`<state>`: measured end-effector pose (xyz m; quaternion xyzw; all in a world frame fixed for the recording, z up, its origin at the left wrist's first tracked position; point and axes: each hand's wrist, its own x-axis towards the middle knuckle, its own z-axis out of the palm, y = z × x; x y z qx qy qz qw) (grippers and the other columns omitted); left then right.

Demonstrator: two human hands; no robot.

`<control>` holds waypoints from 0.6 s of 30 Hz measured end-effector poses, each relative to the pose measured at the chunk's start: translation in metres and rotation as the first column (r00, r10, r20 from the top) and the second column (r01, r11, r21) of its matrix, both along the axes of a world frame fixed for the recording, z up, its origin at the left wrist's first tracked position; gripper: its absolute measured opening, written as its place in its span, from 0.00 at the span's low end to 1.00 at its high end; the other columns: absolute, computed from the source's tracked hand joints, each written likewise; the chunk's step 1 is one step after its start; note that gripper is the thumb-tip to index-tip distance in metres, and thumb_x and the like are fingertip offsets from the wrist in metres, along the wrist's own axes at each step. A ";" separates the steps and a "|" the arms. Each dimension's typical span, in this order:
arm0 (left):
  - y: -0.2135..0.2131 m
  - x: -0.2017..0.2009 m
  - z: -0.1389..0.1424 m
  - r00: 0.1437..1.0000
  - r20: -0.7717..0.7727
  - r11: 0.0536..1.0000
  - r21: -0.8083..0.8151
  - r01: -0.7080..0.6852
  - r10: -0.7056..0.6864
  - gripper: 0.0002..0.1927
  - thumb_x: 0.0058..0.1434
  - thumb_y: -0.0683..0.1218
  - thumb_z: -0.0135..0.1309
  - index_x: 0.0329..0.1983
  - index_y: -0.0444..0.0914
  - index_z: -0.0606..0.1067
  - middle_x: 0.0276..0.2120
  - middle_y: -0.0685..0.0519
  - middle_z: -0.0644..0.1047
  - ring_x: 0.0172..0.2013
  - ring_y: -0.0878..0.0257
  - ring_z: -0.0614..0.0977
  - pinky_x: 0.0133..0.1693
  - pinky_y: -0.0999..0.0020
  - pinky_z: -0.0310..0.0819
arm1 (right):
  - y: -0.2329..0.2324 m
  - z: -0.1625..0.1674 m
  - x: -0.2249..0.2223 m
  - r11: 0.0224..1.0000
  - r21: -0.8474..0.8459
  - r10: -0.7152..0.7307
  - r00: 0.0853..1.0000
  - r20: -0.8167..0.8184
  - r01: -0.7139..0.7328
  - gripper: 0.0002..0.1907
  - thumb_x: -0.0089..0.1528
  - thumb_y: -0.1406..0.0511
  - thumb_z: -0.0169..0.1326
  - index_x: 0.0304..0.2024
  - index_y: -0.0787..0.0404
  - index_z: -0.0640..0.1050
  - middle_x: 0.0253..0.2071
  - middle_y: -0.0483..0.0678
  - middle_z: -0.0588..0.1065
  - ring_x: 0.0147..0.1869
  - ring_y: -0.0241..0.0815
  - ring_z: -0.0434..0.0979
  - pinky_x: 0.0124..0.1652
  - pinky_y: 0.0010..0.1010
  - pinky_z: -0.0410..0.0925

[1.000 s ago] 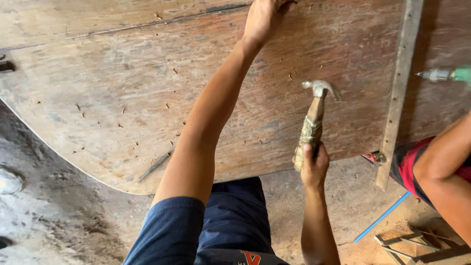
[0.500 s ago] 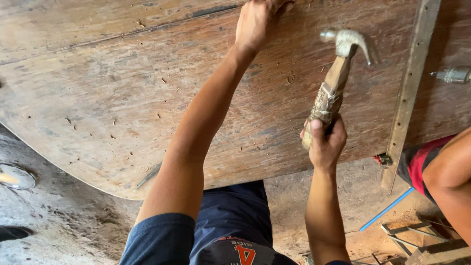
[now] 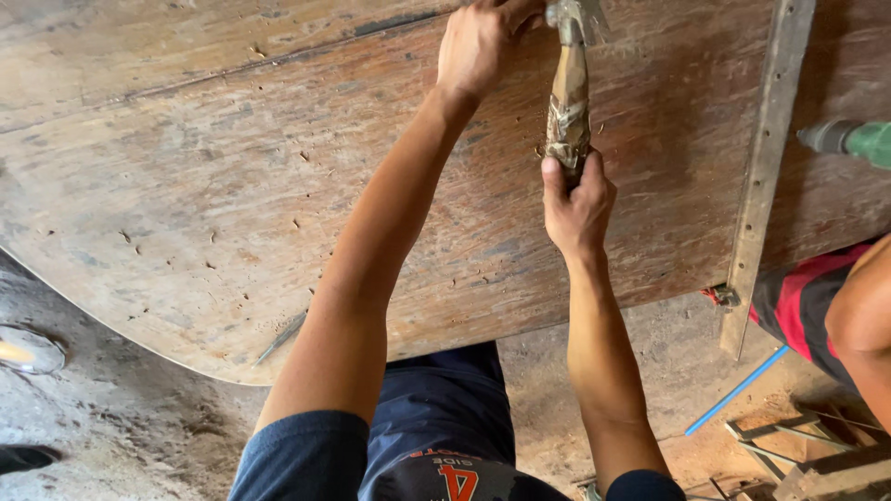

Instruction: The person hammers nails into a large wooden board laid across a workbench, using a claw hammer to drive nails flush into the wood. They reposition nails and continue hammering along the board, at one point picking up nails from the bench and floor.

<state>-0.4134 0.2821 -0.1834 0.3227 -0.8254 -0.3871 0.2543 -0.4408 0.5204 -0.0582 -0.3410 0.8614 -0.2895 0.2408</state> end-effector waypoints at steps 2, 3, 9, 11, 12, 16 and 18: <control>0.000 0.003 0.000 0.996 -0.090 0.994 -0.109 -0.010 0.001 0.08 0.65 0.49 0.58 0.46 0.51 0.82 0.41 0.56 0.85 0.30 0.61 0.85 0.30 0.62 0.80 | 0.007 0.006 0.001 0.984 -0.176 -0.022 0.998 0.062 0.033 0.21 0.74 0.51 0.51 0.50 0.64 0.71 0.30 0.42 0.75 0.27 0.32 0.76 0.26 0.27 0.72; 0.001 0.007 0.001 0.992 -0.130 0.987 -0.157 -0.018 -0.003 0.07 0.65 0.49 0.60 0.46 0.51 0.82 0.44 0.56 0.84 0.33 0.60 0.85 0.32 0.62 0.81 | 0.010 0.010 0.003 0.965 -0.257 -0.028 0.995 0.099 0.052 0.22 0.74 0.51 0.51 0.52 0.65 0.71 0.31 0.42 0.76 0.28 0.32 0.78 0.26 0.26 0.74; 0.019 0.052 0.022 0.986 -0.164 0.999 -0.002 0.043 -0.042 0.19 0.69 0.43 0.56 0.62 0.40 0.72 0.51 0.46 0.77 0.32 0.58 0.84 0.25 0.67 0.78 | 0.004 0.016 0.006 0.857 -0.515 -0.014 1.000 0.025 0.025 0.23 0.73 0.51 0.48 0.55 0.65 0.69 0.33 0.43 0.74 0.26 0.32 0.74 0.27 0.29 0.71; 0.027 0.080 0.028 0.999 -0.034 1.000 0.014 0.022 -0.021 0.18 0.71 0.44 0.54 0.64 0.41 0.72 0.49 0.47 0.76 0.32 0.56 0.84 0.25 0.66 0.81 | -0.005 0.011 0.005 0.980 -0.200 -0.002 1.000 0.023 0.006 0.22 0.74 0.52 0.48 0.54 0.66 0.69 0.35 0.44 0.75 0.27 0.33 0.74 0.26 0.29 0.71; 0.031 0.089 0.030 0.999 0.030 1.000 0.024 0.012 -0.012 0.18 0.72 0.44 0.53 0.65 0.41 0.72 0.49 0.47 0.76 0.32 0.55 0.83 0.26 0.65 0.82 | -0.003 0.012 0.004 1.000 -0.027 0.004 1.000 0.024 -0.004 0.22 0.75 0.52 0.48 0.53 0.66 0.70 0.36 0.45 0.75 0.28 0.33 0.74 0.26 0.29 0.72; 0.036 0.103 0.031 0.995 0.025 0.992 -0.087 -0.094 0.097 0.16 0.74 0.47 0.54 0.63 0.43 0.71 0.48 0.49 0.76 0.35 0.53 0.83 0.32 0.60 0.82 | 0.000 0.017 0.005 0.942 -0.335 -0.041 0.993 -0.115 0.000 0.23 0.76 0.51 0.48 0.55 0.66 0.70 0.37 0.47 0.76 0.31 0.37 0.76 0.30 0.31 0.73; 0.034 0.099 0.030 0.993 0.066 0.994 -0.056 -0.090 0.093 0.15 0.75 0.48 0.54 0.62 0.43 0.71 0.51 0.48 0.76 0.34 0.50 0.83 0.31 0.59 0.81 | -0.001 0.022 0.009 0.859 -0.511 -0.072 0.979 -0.191 -0.037 0.24 0.77 0.51 0.47 0.59 0.67 0.68 0.37 0.47 0.75 0.35 0.39 0.78 0.31 0.30 0.72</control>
